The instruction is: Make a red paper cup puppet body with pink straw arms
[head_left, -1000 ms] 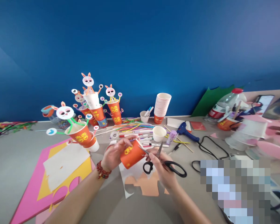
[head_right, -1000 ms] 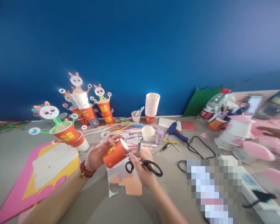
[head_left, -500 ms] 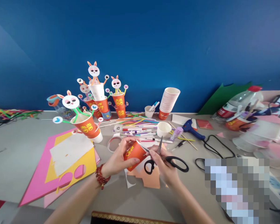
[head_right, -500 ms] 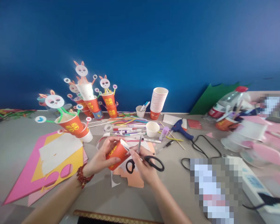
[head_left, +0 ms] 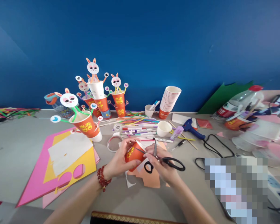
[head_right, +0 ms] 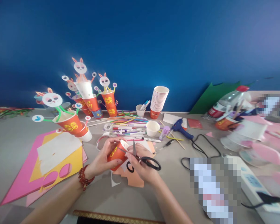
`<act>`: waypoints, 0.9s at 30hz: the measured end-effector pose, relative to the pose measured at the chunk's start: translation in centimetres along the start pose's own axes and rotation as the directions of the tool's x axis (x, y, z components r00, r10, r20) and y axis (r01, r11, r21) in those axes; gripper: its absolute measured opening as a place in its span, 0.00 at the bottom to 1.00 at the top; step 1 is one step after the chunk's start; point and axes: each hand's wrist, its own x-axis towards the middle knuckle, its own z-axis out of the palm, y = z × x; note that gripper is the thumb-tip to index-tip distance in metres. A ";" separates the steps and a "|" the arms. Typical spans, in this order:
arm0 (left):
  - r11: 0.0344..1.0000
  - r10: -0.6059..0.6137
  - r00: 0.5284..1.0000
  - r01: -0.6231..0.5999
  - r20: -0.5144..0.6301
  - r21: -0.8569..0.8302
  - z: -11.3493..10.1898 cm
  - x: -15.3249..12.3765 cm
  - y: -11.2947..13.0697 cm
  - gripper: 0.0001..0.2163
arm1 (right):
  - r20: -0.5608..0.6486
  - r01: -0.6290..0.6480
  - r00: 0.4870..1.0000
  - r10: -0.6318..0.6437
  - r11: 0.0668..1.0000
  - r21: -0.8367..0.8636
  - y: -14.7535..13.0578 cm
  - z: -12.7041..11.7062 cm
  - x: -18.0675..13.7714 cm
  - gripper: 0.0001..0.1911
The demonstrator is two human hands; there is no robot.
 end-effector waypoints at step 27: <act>0.982 0.068 0.990 -0.045 -0.120 0.182 0.3 -0.4 -2.2 0.41 | -0.025 -0.056 0.998 0.056 0.998 0.017 0.4 0.4 -0.2 0.09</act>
